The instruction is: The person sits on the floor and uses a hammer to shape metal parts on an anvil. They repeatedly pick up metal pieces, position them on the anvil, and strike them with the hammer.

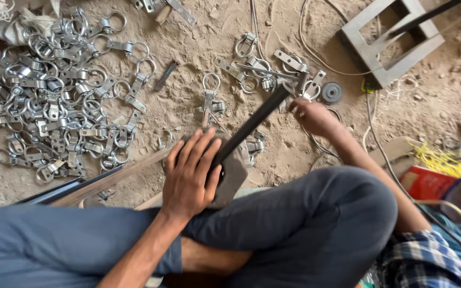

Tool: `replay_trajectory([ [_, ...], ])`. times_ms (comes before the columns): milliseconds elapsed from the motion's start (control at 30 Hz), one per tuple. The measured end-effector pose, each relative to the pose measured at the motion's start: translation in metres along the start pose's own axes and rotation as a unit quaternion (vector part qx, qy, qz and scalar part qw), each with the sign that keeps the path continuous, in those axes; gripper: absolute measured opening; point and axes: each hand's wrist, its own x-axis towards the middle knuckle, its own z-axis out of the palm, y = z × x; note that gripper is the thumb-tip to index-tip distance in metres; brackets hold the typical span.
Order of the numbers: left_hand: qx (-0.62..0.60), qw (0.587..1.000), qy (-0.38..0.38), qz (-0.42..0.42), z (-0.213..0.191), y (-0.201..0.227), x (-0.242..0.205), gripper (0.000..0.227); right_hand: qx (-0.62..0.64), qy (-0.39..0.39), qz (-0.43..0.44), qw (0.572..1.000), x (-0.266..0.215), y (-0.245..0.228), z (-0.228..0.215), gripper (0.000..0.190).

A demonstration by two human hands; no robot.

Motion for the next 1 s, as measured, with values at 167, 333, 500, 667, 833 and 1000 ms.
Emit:
replay_trajectory([
  [167, 0.011, 1.000, -0.022, -0.014, 0.003, 0.000, -0.001, 0.049, -0.293, 0.010, -0.224, 0.929, 0.046, 0.017, 0.083, 0.024],
  [333, 0.021, 0.999, -0.040, -0.026, 0.004, 0.001, 0.000, 0.049, -0.319, -0.005, -0.281, 0.905, 0.068, 0.019, 0.130, 0.056],
  [500, 0.025, 0.998, -0.047, -0.032, 0.005, 0.002, -0.002, 0.048, -0.339, -0.057, -0.277, 0.897, 0.059, 0.009, 0.129, 0.073],
  [667, 0.038, 0.997, -0.049, -0.039, 0.010, 0.001, -0.004, 0.047, -0.335, -0.085, -0.233, 0.909, 0.059, 0.011, 0.139, 0.070],
  [833, 0.037, 0.997, -0.053, -0.039, 0.010, 0.000, -0.005, 0.047, -0.361, -0.121, -0.206, 0.901, 0.072, 0.026, 0.160, 0.072],
  [1000, 0.031, 0.997, -0.054, -0.044, 0.010, 0.001, -0.006, 0.048, -0.278, 0.139, -0.332, 0.891, 0.078, 0.055, 0.193, 0.070],
])
